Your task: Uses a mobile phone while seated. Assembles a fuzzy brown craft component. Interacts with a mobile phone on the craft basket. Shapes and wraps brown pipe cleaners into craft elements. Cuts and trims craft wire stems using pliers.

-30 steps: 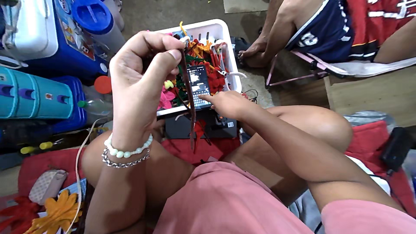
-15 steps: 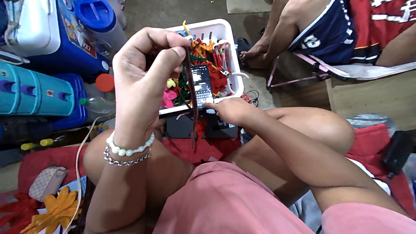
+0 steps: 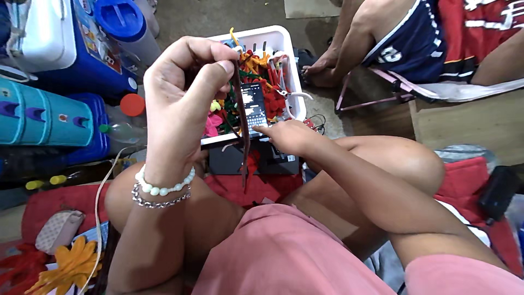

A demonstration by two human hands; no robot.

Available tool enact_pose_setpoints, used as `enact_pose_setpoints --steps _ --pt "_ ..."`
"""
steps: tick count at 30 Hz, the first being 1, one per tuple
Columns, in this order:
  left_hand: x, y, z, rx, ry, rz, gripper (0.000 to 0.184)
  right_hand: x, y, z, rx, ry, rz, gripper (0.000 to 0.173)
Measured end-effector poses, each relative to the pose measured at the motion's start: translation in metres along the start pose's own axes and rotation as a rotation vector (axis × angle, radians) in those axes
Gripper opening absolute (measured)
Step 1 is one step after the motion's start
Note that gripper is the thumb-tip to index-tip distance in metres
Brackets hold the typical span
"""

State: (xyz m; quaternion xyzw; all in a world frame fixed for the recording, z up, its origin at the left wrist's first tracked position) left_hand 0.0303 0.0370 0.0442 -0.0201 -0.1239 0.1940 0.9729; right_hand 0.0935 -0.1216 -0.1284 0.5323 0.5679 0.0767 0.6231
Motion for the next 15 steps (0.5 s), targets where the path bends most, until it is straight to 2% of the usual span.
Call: enact_pose_setpoints --steps 4,9,15 --pt "0.0 -0.001 0.0 -0.007 0.003 -0.001 0.014 0.003 0.006 -0.011 0.006 0.071 0.093 0.056" --pt "-0.001 0.0 0.001 -0.014 0.0 -0.002 0.014 0.008 0.005 -0.018 -0.014 0.048 0.048 0.061" --pt "-0.001 0.0 0.002 -0.013 0.005 0.002 0.013 0.006 0.004 -0.013 -0.011 0.039 0.07 0.056"
Point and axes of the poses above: each hand's wrist, its own x-axis towards the middle knuckle, its own y-axis out of the back of the hand, z = x × y, the point moved 8 cm from there along x, towards the middle knuckle, and after that the axes turned 3 degrees about -x, right-handed, at the moved point
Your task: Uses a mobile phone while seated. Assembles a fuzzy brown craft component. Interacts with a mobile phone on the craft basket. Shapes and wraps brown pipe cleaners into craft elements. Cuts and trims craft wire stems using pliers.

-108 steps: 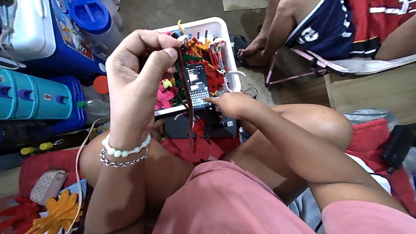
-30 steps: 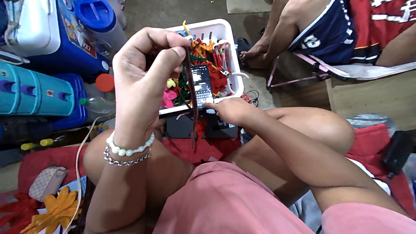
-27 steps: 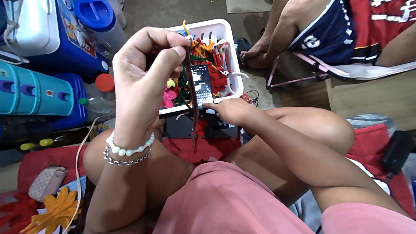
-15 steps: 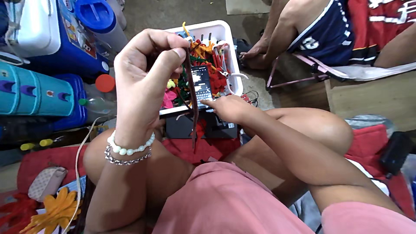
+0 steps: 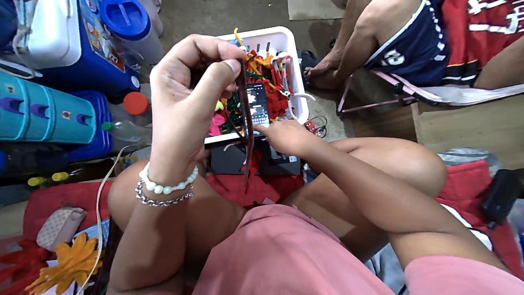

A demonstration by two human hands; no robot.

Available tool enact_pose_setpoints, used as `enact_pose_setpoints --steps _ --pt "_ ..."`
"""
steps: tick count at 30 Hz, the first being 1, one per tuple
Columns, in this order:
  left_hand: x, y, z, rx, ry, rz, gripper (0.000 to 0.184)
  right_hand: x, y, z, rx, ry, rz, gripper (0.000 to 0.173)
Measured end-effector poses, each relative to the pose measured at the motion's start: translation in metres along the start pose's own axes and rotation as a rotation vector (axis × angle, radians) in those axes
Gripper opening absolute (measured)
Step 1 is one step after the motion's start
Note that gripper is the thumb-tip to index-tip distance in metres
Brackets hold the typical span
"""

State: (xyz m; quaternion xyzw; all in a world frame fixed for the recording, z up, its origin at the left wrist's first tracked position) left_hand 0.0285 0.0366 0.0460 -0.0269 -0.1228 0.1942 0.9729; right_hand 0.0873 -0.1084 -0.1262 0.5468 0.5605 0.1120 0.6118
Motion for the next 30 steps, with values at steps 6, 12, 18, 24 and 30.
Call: enact_pose_setpoints --steps 6,12,18,24,30 --pt "0.0 0.001 0.0 0.009 -0.01 0.005 0.013 -0.001 -0.002 0.004 -0.004 -0.007 -0.008 0.058" --pt "0.001 0.001 0.0 0.008 -0.013 0.0 0.014 -0.001 0.002 0.015 0.024 -0.042 -0.043 0.056" --pt "0.001 0.0 -0.001 0.021 -0.014 -0.009 0.015 -0.003 0.007 0.027 0.026 -0.098 -0.063 0.052" --pt "0.001 0.0 -0.001 0.04 -0.013 0.0 0.015 -0.005 0.007 0.033 0.009 -0.133 -0.059 0.051" --pt "0.001 0.0 -0.001 0.03 -0.012 -0.002 0.015 -0.004 0.006 0.032 0.003 -0.133 -0.077 0.052"
Point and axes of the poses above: each hand's wrist, its own x-axis towards the middle knuckle, its own y-axis out of the back of the hand, z = x × y, the point moved 8 cm from there along x, towards the middle knuckle, and after that the axes turned 3 degrees about -x, right-handed, at the moved point
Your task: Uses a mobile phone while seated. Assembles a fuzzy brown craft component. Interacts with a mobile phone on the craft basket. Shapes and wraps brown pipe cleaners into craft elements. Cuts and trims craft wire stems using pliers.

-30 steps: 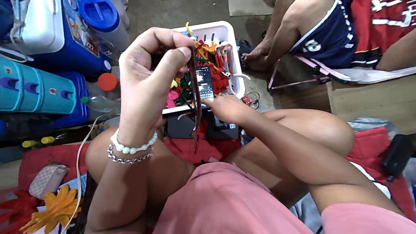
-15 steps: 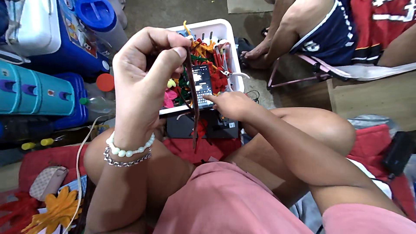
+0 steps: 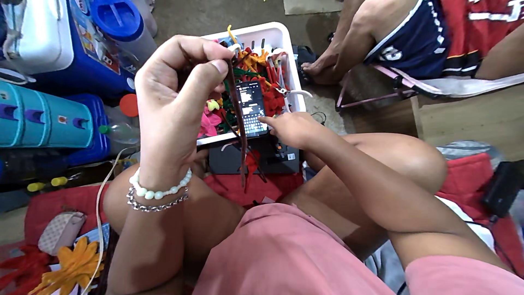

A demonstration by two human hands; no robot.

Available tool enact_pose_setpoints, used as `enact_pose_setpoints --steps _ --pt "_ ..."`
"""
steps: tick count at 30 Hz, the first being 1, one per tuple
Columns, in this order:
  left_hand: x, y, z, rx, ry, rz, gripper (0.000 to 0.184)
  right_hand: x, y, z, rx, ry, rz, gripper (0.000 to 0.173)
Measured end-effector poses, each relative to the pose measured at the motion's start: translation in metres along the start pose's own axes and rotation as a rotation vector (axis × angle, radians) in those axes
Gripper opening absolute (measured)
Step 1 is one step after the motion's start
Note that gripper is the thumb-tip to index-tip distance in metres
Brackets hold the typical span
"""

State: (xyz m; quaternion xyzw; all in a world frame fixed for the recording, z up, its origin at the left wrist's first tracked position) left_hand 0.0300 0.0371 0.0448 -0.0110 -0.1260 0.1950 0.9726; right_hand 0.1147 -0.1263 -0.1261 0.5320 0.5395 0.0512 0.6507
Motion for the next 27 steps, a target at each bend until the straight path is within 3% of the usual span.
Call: enact_pose_setpoints --steps 27 --pt "-0.0003 -0.0002 0.0005 0.005 -0.005 0.001 0.015 -0.0001 -0.0023 -0.0006 -0.01 0.007 -0.035 0.053"
Point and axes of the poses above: each hand's wrist, its own x-axis towards the middle knuckle, its own y-axis out of the back of the hand, z = x × y, the point moved 8 cm from there along x, towards the middle knuckle, and after that the axes turned 3 degrees about -x, right-handed, at the moved point
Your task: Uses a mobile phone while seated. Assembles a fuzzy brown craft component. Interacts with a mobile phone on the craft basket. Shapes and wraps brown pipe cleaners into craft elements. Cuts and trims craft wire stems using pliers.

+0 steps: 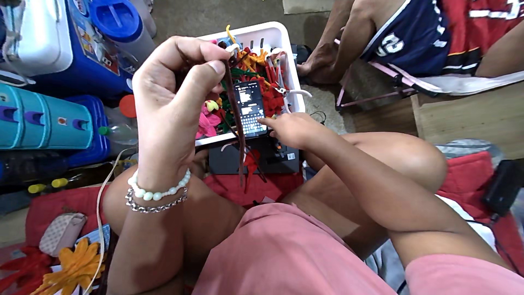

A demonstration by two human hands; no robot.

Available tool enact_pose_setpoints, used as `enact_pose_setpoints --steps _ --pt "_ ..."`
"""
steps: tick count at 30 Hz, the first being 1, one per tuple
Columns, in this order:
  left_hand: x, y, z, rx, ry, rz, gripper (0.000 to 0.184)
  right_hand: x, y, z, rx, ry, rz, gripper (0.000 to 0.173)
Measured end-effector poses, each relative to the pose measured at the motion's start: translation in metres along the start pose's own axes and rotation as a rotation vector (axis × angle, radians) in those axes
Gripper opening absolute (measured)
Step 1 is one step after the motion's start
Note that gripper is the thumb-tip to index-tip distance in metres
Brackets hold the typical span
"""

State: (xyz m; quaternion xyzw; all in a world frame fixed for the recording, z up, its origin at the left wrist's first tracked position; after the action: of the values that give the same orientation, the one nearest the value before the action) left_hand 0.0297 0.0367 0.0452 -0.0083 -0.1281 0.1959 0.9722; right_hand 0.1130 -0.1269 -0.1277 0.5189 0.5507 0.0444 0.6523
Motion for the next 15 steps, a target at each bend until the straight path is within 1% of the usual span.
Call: enact_pose_setpoints --steps 5,10,15 --pt "0.0 0.0 -0.001 -0.003 0.0 0.002 0.015 -0.001 0.002 -0.002 0.016 0.01 0.017 0.053" --pt "0.0 0.0 -0.001 -0.001 0.004 0.001 0.015 0.001 0.004 -0.005 0.025 0.025 0.039 0.06" --pt "0.0 0.0 -0.001 -0.004 0.008 0.002 0.015 0.004 -0.002 -0.011 0.035 0.065 0.037 0.059"
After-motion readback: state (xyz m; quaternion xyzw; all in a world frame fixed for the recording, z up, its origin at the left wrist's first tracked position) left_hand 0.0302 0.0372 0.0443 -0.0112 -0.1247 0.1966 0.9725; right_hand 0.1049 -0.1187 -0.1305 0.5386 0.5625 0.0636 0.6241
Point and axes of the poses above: each hand's wrist, its own x-axis towards the middle knuckle, its own y-axis out of the back of the hand, z = x × y, the point moved 8 cm from there along x, towards the middle knuckle, and after that the axes turned 3 degrees about -x, right-handed, at the moved point
